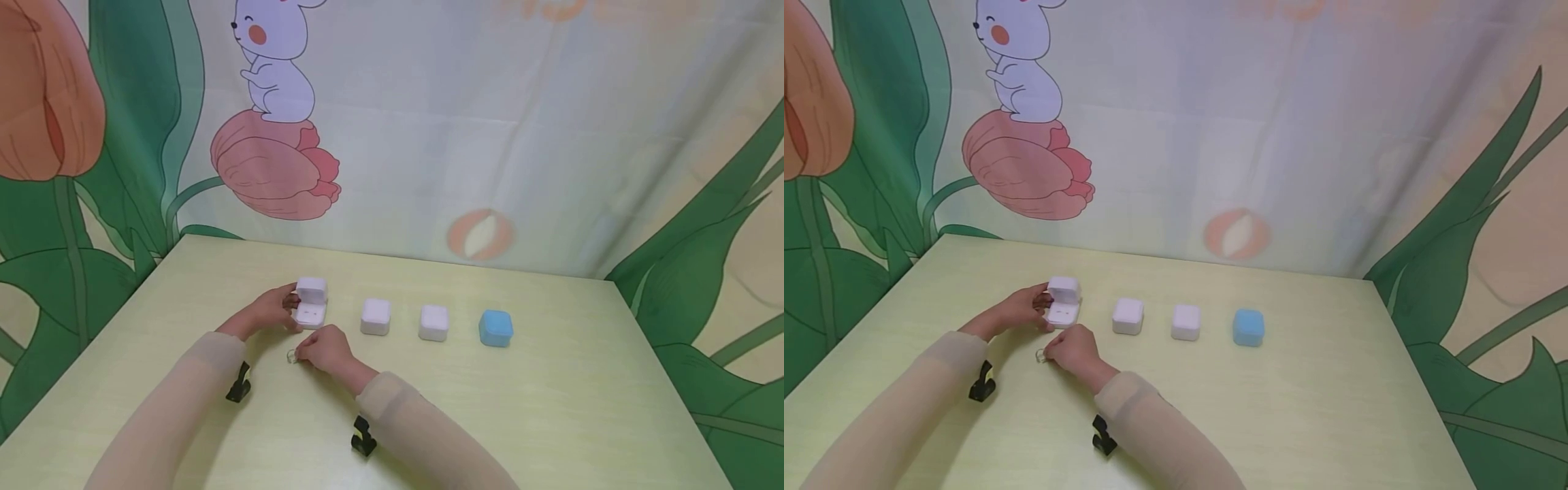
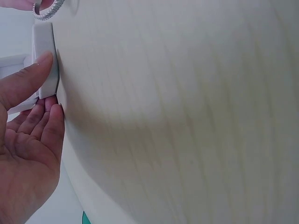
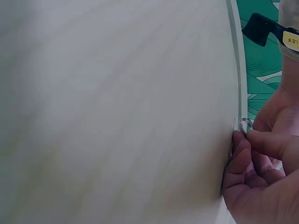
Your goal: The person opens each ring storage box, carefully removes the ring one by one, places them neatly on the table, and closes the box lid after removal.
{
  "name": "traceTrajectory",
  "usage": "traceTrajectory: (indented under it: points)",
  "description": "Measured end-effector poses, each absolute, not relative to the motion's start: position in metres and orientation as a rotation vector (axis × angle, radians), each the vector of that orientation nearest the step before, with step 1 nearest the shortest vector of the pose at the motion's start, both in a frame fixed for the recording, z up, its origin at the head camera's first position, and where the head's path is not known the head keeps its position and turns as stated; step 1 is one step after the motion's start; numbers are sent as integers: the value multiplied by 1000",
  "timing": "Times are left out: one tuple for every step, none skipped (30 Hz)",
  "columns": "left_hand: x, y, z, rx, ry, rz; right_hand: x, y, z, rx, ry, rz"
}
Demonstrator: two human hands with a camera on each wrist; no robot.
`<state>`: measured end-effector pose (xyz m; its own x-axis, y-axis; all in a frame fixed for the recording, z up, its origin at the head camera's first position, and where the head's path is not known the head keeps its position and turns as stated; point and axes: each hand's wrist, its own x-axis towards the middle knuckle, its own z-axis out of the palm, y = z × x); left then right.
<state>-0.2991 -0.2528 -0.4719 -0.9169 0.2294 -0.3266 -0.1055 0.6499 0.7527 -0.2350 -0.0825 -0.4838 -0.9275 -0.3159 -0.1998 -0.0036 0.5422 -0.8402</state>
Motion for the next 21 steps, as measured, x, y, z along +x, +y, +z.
traceTrajectory:
  points:
    - [-299,-253,-472,95,2477,1161,-235,-83,-484,-264,2455,-1334]
    - [-299,-253,-472,91,2480,1156,-235,-83,-484,-274,2466,-1325]
    - [-299,-253,-472,89,2482,1149,-235,-83,-484,-279,2471,-1319]
    - [-299,-253,-472,87,2485,1144,-235,-84,-484,-292,2483,-1308]
    - [-299,-252,-472,79,2486,1141,-235,-84,-484,-304,2492,-1298]
    - [-299,-252,-472,74,2488,1137,-235,-84,-483,-318,2503,-1284]
    - [-300,-252,-472,68,2488,1136,-235,-84,-483,-330,2510,-1274]
    - [-300,-252,-472,63,2489,1134,-235,-84,-482,-342,2519,-1263]
    - [-300,-252,-473,59,2487,1134,-235,-84,-481,-350,2524,-1252]
    - [-300,-252,-473,60,2487,1135,-235,-84,-481,-361,2532,-1241]
    - [-300,-253,-474,59,2484,1139,-235,-84,-480,-365,2533,-1236]
    - [-300,-253,-474,60,2483,1142,-235,-84,-480,-369,2534,-1230]
    - [-300,-253,-474,64,2481,1146,-235,-84,-479,-370,2536,-1226]
    - [-300,-253,-474,68,2482,1146,-235,-84,-479,-372,2539,-1221]
    - [-300,-253,-474,75,2482,1149,-235,-85,-479,-374,2542,-1217]
    - [-299,-254,-474,80,2484,1150,-235,-85,-479,-375,2546,-1212]
    - [-299,-254,-474,82,2483,1151,-235,-85,-480,-376,2550,-1206]
    - [-299,-254,-474,84,2484,1153,-235,-86,-480,-377,2555,-1198]
    - [-299,-254,-475,84,2483,1156,-235,-86,-480,-376,2560,-1192]
    - [-299,-254,-474,83,2481,1158,-235,-86,-481,-379,2566,-1185]
    - [-299,-254,-474,85,2480,1160,-236,-87,-481,-380,2572,-1179]
